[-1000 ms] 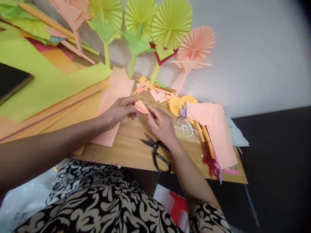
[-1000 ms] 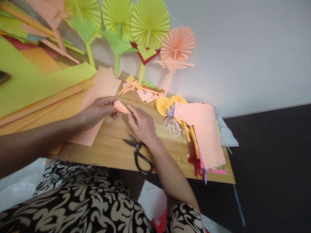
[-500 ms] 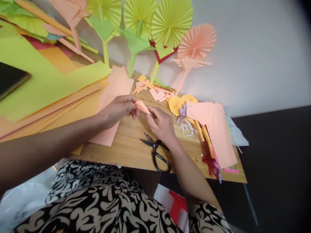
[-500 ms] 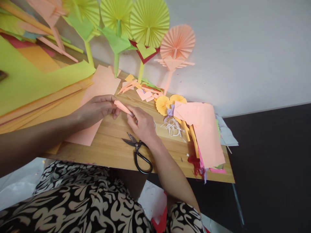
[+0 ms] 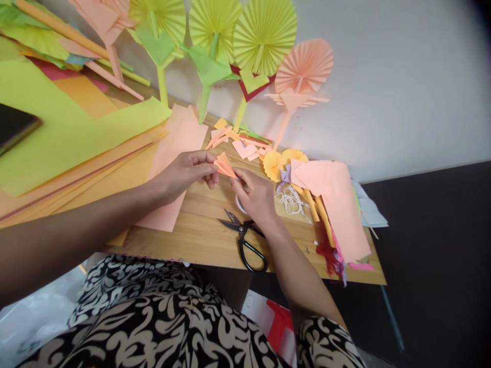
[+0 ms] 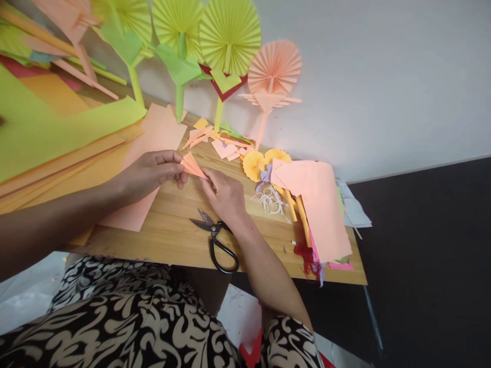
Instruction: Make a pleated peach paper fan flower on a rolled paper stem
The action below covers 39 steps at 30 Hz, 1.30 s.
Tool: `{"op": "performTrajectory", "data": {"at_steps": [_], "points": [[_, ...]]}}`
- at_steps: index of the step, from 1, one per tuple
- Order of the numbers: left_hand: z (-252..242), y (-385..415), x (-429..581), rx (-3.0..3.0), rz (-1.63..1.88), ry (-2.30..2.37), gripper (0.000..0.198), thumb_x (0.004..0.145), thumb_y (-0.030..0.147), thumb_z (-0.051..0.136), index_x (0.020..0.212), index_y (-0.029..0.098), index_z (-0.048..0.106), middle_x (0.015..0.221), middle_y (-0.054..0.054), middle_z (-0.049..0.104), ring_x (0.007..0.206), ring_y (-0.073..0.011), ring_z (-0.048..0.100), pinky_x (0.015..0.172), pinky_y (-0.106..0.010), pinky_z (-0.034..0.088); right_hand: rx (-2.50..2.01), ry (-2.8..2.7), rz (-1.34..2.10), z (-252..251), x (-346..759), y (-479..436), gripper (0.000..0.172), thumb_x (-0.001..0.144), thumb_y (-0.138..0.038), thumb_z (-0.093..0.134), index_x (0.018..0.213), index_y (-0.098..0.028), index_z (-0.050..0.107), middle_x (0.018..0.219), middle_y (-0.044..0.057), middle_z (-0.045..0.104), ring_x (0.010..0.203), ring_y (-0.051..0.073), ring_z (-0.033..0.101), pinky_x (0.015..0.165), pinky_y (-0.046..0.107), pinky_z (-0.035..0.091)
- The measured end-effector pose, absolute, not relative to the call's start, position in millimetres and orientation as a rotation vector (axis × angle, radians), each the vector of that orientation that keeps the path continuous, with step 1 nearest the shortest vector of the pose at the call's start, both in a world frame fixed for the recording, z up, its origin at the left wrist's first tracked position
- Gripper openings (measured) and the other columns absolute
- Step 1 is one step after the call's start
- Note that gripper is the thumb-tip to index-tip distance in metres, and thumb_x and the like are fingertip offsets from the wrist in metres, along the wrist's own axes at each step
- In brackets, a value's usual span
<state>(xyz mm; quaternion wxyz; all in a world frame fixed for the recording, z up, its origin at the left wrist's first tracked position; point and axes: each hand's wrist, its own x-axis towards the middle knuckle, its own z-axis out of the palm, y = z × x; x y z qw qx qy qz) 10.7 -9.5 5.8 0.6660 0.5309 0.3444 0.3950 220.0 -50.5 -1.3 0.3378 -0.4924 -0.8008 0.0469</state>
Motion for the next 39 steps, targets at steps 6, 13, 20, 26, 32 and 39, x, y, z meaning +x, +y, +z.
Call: {"op": "performTrajectory", "data": {"at_steps": [6,13,20,26,32,39], "points": [[12.0,-7.2,9.1,1.229,0.973,0.851,0.021,0.086,0.036,0.071,0.089,0.016,0.07,0.071,0.0,0.063,0.063,-0.0119,0.06,0.067,-0.028,0.051,-1.248,-2.146,0.008,-1.1,220.7,-51.1,0.023,0.104,-0.026,0.053,0.111,-0.023,0.075,0.092,0.003,0.082,0.075,0.016,0.076,0.069,0.028,0.058],[9.3,-5.3,5.3,1.449,0.965,0.961,0.025,0.086,0.042,0.073,0.079,0.018,0.077,0.064,0.001,0.066,0.068,-0.0119,0.059,0.073,-0.026,0.049,-1.221,-2.171,-0.02,1.2,221.1,-53.6,0.023,0.105,-0.027,0.054,0.112,-0.021,0.075,0.093,0.004,0.083,0.076,0.016,0.076,0.067,0.028,0.057],[5.1,-8.0,5.6,1.473,0.916,0.898,0.028,0.083,0.047,0.077,0.088,0.02,0.08,0.066,0.0,0.07,0.069,-0.0126,0.062,0.071,-0.024,0.049,-1.166,-2.212,-0.039,4.6,220.2,-54.3,0.025,0.106,-0.032,0.054,0.11,-0.019,0.075,0.091,0.003,0.082,0.077,0.015,0.075,0.069,0.025,0.055],[8.3,-9.7,5.2,1.446,0.897,0.858,0.036,0.091,0.047,0.072,0.114,0.02,0.078,0.067,0.0,0.068,0.07,-0.0127,0.063,0.076,-0.025,0.052,-1.204,-2.204,-0.096,5.8,219.6,-55.2,0.028,0.107,-0.031,0.051,0.1,-0.021,0.076,0.075,0.0,0.077,0.064,0.012,0.068,0.061,0.024,0.049],[3.8,-8.2,8.0,1.407,0.876,0.715,0.043,0.077,0.039,0.085,0.115,0.02,0.075,0.08,-0.001,0.069,0.073,-0.0115,0.062,0.073,-0.024,0.052,-1.19,-2.171,-0.125,6.3,219.7,-56.7,0.03,0.105,-0.029,0.052,0.089,-0.02,0.075,0.064,-0.001,0.071,0.055,0.011,0.06,0.056,0.025,0.043],[-2.1,-4.5,8.8,1.453,0.893,0.715,0.047,0.075,0.033,0.083,0.118,0.018,0.072,0.082,-0.001,0.067,0.074,-0.0122,0.061,0.07,-0.026,0.051,-1.154,-2.158,0.029,7.1,219.5,-55.6,0.025,0.104,-0.029,0.053,0.099,-0.02,0.076,0.075,0.0,0.078,0.061,0.013,0.068,0.061,0.026,0.051]]}}
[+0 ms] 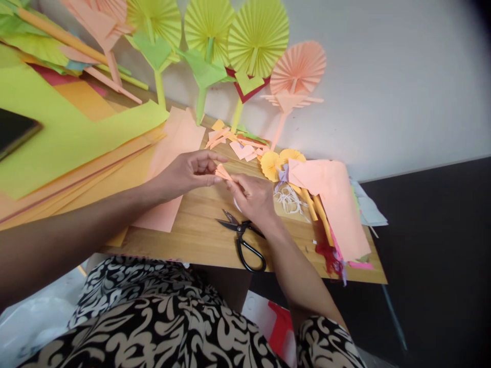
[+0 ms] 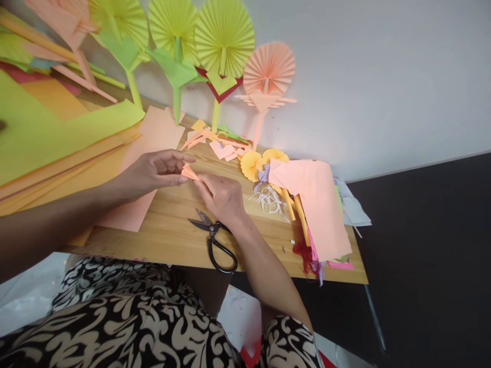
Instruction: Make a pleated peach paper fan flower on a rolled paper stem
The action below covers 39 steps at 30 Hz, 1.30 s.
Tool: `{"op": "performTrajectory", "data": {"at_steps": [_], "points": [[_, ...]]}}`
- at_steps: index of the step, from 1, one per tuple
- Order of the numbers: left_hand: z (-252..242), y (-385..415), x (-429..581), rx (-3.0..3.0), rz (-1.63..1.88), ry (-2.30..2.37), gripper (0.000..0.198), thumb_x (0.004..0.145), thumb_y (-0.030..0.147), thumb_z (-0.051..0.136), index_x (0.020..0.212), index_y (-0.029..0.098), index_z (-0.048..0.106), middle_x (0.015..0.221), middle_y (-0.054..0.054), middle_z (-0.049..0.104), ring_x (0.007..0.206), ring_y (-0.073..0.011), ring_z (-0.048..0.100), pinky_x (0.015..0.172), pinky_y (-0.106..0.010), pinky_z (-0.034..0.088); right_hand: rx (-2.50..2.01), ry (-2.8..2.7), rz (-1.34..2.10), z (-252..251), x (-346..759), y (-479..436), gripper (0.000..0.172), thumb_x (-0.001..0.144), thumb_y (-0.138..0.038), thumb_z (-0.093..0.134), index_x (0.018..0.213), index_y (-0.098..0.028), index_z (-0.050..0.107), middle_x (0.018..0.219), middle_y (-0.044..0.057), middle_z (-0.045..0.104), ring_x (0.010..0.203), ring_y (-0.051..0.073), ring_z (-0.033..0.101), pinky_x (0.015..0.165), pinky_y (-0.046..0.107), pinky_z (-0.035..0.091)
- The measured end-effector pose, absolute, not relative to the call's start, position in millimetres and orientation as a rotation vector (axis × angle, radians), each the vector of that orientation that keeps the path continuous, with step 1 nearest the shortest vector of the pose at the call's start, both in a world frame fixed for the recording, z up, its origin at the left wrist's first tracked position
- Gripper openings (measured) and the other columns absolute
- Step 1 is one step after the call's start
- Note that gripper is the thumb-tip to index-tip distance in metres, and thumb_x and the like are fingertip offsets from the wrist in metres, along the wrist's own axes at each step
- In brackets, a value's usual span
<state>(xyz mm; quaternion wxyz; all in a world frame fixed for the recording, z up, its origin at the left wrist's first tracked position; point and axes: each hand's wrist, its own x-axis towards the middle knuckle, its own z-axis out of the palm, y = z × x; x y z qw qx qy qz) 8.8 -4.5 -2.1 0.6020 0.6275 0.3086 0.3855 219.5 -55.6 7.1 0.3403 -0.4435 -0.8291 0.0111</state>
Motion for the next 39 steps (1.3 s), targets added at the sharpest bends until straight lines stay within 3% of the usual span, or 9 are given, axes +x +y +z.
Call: {"op": "performTrajectory", "data": {"at_steps": [3,7,12,22,26,30,36,39], "points": [[-0.1,-5.5,8.5,1.523,0.889,0.708,0.047,0.075,0.034,0.08,0.119,0.019,0.071,0.078,0.0,0.066,0.071,-0.0124,0.059,0.067,-0.025,0.049,-1.178,-2.177,0.069,6.2,220.0,-55.0,0.027,0.105,-0.032,0.052,0.103,-0.022,0.077,0.08,0.001,0.08,0.067,0.014,0.072,0.066,0.027,0.055],[5.9,-9.4,8.4,1.666,0.94,0.803,0.026,0.076,0.038,0.076,0.094,0.019,0.074,0.076,-0.002,0.065,0.072,-0.0133,0.056,0.069,-0.026,0.048,-1.133,-2.191,0.041,6.0,220.4,-54.4,0.026,0.105,-0.031,0.053,0.105,-0.021,0.077,0.082,0.002,0.081,0.072,0.015,0.075,0.069,0.027,0.056],[12.2,-10.4,7.3,1.718,0.991,0.888,0.022,0.075,0.04,0.075,0.079,0.02,0.068,0.074,-0.002,0.065,0.071,-0.0137,0.057,0.07,-0.026,0.049,-1.068,-2.183,0.031,7.6,221.7,-54.0,0.023,0.105,-0.027,0.055,0.105,-0.018,0.076,0.086,0.004,0.082,0.075,0.016,0.076,0.069,0.027,0.056],[13.6,-10.4,3.8,1.827,0.963,0.912,0.023,0.082,0.044,0.073,0.076,0.022,0.071,0.075,-0.001,0.07,0.071,-0.0149,0.062,0.073,-0.027,0.05,-1.204,-2.263,0.164,7.8,223.1,-53.0,0.03,0.107,-0.04,0.05,0.113,-0.025,0.075,0.097,0.003,0.082,0.083,0.016,0.075,0.076,0.029,0.057],[12.7,-15.2,6.8,1.85,0.986,0.875,0.023,0.085,0.043,0.07,0.078,0.021,0.071,0.079,-0.002,0.073,0.075,-0.0155,0.064,0.076,-0.027,0.05,-1.205,-2.227,0.223,13.0,218.8,-57.2,0.027,0.107,-0.035,0.05,0.102,-0.024,0.075,0.082,-0.001,0.079,0.07,0.013,0.07,0.07,0.027,0.053],[7.2,-16.4,11.6,1.666,1.015,0.83,0.03,0.085,0.046,0.074,0.1,0.02,0.07,0.087,-0.004,0.075,0.081,-0.0168,0.067,0.079,-0.028,0.053,-1.263,-1.965,0.399,18.0,217.7,-59.0,0.028,0.105,-0.041,0.053,0.09,-0.024,0.069,0.07,-0.003,0.073,0.061,0.011,0.066,0.065,0.025,0.052],[-0.8,-13.2,15.4,1.673,0.904,0.776,0.032,0.085,0.05,0.073,0.095,0.019,0.071,0.095,-0.006,0.076,0.084,-0.0166,0.066,0.08,-0.027,0.052,-1.161,-1.689,0.629,10.4,217.9,-50.7,0.021,0.108,-0.042,0.041,0.115,-0.027,0.054,0.095,0.003,0.078,0.085,0.016,0.074,0.077,0.032,0.059],[0.9,-14.3,16.4,1.725,0.893,0.785,0.033,0.084,0.051,0.071,0.096,0.02,0.074,0.094,-0.005,0.077,0.083,-0.017,0.066,0.077,-0.026,0.052,-1.185,-1.705,0.724,6.3,215.1,-49.4,0.018,0.107,-0.04,0.044,0.112,-0.027,0.056,0.109,0.007,0.077,0.102,0.019,0.074,0.087,0.036,0.061]]}}
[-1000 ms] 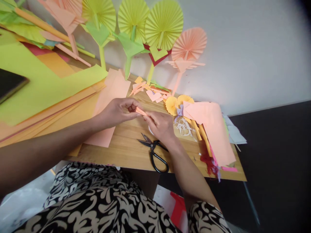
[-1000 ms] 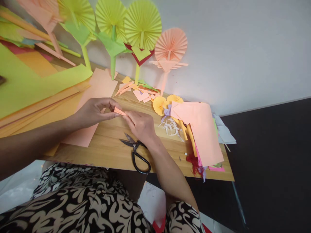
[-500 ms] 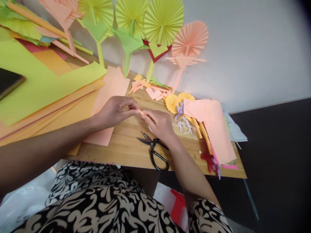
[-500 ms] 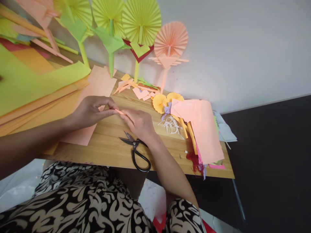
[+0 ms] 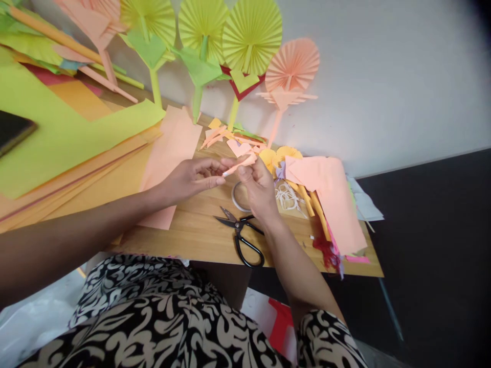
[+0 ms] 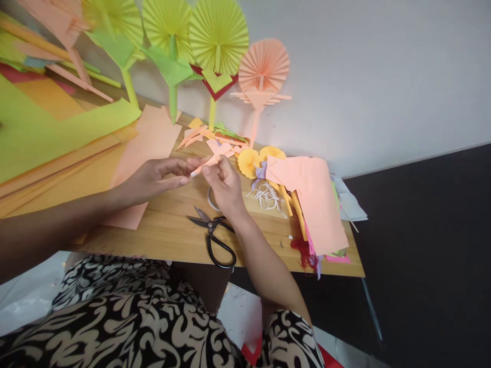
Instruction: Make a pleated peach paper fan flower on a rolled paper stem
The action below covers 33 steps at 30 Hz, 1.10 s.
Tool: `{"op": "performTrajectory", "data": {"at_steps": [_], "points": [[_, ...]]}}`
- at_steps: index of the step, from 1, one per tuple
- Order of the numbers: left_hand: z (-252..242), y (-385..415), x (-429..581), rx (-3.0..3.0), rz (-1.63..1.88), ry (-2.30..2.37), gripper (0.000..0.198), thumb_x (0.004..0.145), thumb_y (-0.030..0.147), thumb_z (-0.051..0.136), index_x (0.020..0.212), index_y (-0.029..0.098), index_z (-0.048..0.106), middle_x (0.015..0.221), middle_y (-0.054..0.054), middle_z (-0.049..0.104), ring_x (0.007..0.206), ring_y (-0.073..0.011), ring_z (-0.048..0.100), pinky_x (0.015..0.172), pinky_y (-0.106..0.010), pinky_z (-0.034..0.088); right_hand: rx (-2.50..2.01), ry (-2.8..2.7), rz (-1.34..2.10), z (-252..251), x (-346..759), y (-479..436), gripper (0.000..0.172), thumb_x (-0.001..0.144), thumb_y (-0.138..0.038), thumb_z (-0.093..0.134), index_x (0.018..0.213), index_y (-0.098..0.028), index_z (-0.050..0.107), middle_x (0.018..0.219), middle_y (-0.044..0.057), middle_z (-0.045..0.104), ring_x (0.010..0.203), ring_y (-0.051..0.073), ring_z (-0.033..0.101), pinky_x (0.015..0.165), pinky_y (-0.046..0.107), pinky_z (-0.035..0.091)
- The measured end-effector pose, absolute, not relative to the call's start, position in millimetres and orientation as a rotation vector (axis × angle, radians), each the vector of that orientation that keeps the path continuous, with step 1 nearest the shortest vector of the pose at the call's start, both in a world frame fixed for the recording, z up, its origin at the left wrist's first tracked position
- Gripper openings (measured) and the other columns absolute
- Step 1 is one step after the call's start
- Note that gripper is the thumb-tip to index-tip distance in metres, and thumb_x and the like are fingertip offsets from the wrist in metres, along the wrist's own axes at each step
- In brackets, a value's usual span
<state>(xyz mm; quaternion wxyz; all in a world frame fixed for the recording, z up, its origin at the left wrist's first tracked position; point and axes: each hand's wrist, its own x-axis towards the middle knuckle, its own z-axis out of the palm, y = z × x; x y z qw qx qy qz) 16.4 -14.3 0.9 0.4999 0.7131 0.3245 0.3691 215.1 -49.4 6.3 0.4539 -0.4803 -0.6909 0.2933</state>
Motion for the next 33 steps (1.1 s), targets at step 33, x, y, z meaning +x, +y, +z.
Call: {"op": "performTrajectory", "data": {"at_steps": [33], "points": [[-7.3,-8.6,8.2,2.293,1.094,0.902,0.028,0.097,0.041,0.059,0.084,0.021,0.073,0.079,-0.003,0.075,0.07,-0.0159,0.062,0.07,-0.031,0.043,-1.106,-1.633,0.63,11.6,215.3,-51.7,0.007,0.089,-0.029,0.072,0.085,-0.024,0.068,0.085,-0.004,0.075,0.079,0.012,0.068,0.08,0.03,0.055]]}}
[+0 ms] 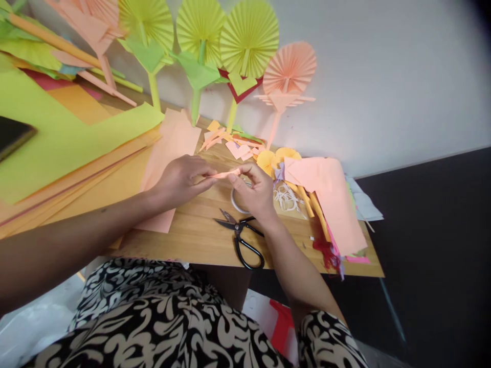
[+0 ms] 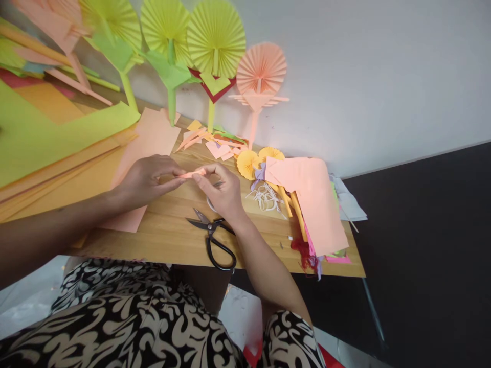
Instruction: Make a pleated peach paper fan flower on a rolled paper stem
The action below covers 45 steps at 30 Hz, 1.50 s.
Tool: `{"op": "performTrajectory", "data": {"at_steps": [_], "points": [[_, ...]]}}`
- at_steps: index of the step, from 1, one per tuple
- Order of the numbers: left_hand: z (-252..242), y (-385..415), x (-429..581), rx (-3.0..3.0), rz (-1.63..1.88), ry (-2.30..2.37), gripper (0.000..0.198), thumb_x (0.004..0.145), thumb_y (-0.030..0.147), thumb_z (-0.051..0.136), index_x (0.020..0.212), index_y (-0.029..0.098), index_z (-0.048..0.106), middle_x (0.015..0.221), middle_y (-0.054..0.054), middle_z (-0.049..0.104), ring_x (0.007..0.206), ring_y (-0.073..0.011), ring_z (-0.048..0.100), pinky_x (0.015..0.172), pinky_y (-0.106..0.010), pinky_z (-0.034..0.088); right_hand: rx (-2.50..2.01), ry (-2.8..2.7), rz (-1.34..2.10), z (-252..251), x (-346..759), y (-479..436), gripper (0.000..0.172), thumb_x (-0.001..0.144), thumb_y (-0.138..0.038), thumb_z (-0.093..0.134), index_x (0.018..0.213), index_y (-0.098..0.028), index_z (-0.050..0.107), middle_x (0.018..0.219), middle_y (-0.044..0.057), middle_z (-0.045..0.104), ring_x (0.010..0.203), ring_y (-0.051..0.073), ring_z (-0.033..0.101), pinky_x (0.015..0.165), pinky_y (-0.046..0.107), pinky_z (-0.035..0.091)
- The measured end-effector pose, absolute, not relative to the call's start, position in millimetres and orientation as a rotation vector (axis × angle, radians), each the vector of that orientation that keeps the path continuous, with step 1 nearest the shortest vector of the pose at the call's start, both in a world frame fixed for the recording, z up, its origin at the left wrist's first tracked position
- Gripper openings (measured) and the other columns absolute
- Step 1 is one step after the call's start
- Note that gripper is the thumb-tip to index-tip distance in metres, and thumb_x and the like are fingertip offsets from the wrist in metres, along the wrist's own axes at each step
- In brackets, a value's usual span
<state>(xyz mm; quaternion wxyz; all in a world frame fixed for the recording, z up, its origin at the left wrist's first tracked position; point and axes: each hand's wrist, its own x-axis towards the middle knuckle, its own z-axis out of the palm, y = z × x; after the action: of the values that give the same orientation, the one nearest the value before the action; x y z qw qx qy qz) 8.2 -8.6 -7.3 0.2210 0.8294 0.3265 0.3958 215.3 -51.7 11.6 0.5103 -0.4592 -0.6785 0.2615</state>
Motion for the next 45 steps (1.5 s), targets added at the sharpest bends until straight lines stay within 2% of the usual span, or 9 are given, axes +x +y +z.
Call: {"op": "performTrajectory", "data": {"at_steps": [5,10,14,22,27,34,38,41,45], "points": [[-5.5,-8.9,8.4,2.282,1.122,0.831,0.025,0.1,0.037,0.059,0.088,0.02,0.073,0.08,-0.002,0.076,0.071,-0.015,0.064,0.072,-0.03,0.045,-1.103,-1.665,0.591,11.4,214.0,-52.2,0.007,0.09,-0.03,0.071,0.086,-0.025,0.069,0.085,-0.004,0.074,0.079,0.013,0.068,0.08,0.03,0.055],[-5.0,-8.0,6.0,2.43,1.115,0.867,0.027,0.099,0.033,0.057,0.079,0.02,0.068,0.076,-0.003,0.073,0.073,-0.0181,0.065,0.081,-0.035,0.048,-1.169,-1.713,0.58,11.2,217.0,-51.0,0.014,0.092,-0.038,0.069,0.087,-0.024,0.07,0.083,-0.003,0.073,0.078,0.014,0.067,0.074,0.029,0.053],[-5.6,-6.7,4.6,2.561,1.12,0.874,0.029,0.099,0.031,0.054,0.075,0.019,0.064,0.073,-0.004,0.071,0.073,-0.0201,0.065,0.085,-0.038,0.048,-1.116,-1.829,0.474,13.3,220.8,-50.9,0.016,0.096,-0.037,0.066,0.087,-0.024,0.07,0.081,-0.002,0.071,0.078,0.014,0.066,0.072,0.029,0.052],[-8.3,-4.6,5.0,2.453,1.199,0.796,0.022,0.101,0.033,0.059,0.094,0.019,0.074,0.086,-0.005,0.078,0.082,-0.0195,0.069,0.086,-0.036,0.048,-1.024,-1.816,0.418,9.6,218.8,-50.4,0.007,0.096,-0.029,0.069,0.09,-0.025,0.071,0.081,-0.003,0.071,0.077,0.013,0.067,0.072,0.028,0.052],[-5.1,-6.2,5.3,2.491,1.138,0.793,0.028,0.101,0.036,0.056,0.083,0.019,0.07,0.075,-0.004,0.072,0.074,-0.019,0.066,0.084,-0.037,0.049,-1.117,-1.856,0.451,9.7,215.4,-51.6,0.008,0.094,-0.033,0.069,0.091,-0.025,0.071,0.087,-0.002,0.075,0.08,0.015,0.068,0.075,0.03,0.053],[-4.5,-7.5,6.7,2.578,0.998,0.809,0.029,0.097,0.034,0.049,0.073,0.022,0.058,0.07,-0.003,0.066,0.074,-0.0196,0.064,0.085,-0.036,0.051,-1.137,-1.956,0.392,6.6,213.4,-53.2,0.017,0.096,-0.035,0.066,0.083,-0.024,0.067,0.077,-0.002,0.068,0.072,0.015,0.062,0.072,0.031,0.049],[-6.5,-3.7,6.8,2.491,0.983,0.856,0.033,0.098,0.042,0.052,0.077,0.02,0.065,0.075,-0.005,0.071,0.076,-0.0207,0.065,0.084,-0.038,0.05,-1.164,-1.907,0.461,6.5,214.9,-51.8,0.016,0.096,-0.035,0.064,0.087,-0.024,0.07,0.081,-0.002,0.072,0.076,0.015,0.065,0.075,0.03,0.051],[-5.2,-1.8,4.8,2.272,0.993,0.923,0.031,0.097,0.044,0.057,0.087,0.02,0.074,0.083,-0.005,0.076,0.077,-0.0185,0.066,0.077,-0.033,0.05,-1.212,-1.83,0.532,8.3,219.1,-49.5,0.019,0.098,-0.038,0.061,0.093,-0.024,0.073,0.087,-0.001,0.075,0.081,0.014,0.067,0.077,0.03,0.052],[-0.8,-2.0,2.2,1.943,0.982,1.018,0.024,0.091,0.041,0.066,0.091,0.021,0.078,0.087,-0.003,0.079,0.079,-0.0171,0.068,0.075,-0.029,0.053,-1.243,-1.697,0.585,10.5,223.2,-46.8,0.022,0.096,-0.039,0.063,0.085,-0.024,0.073,0.079,-0.003,0.074,0.076,0.014,0.066,0.074,0.03,0.052]]}}
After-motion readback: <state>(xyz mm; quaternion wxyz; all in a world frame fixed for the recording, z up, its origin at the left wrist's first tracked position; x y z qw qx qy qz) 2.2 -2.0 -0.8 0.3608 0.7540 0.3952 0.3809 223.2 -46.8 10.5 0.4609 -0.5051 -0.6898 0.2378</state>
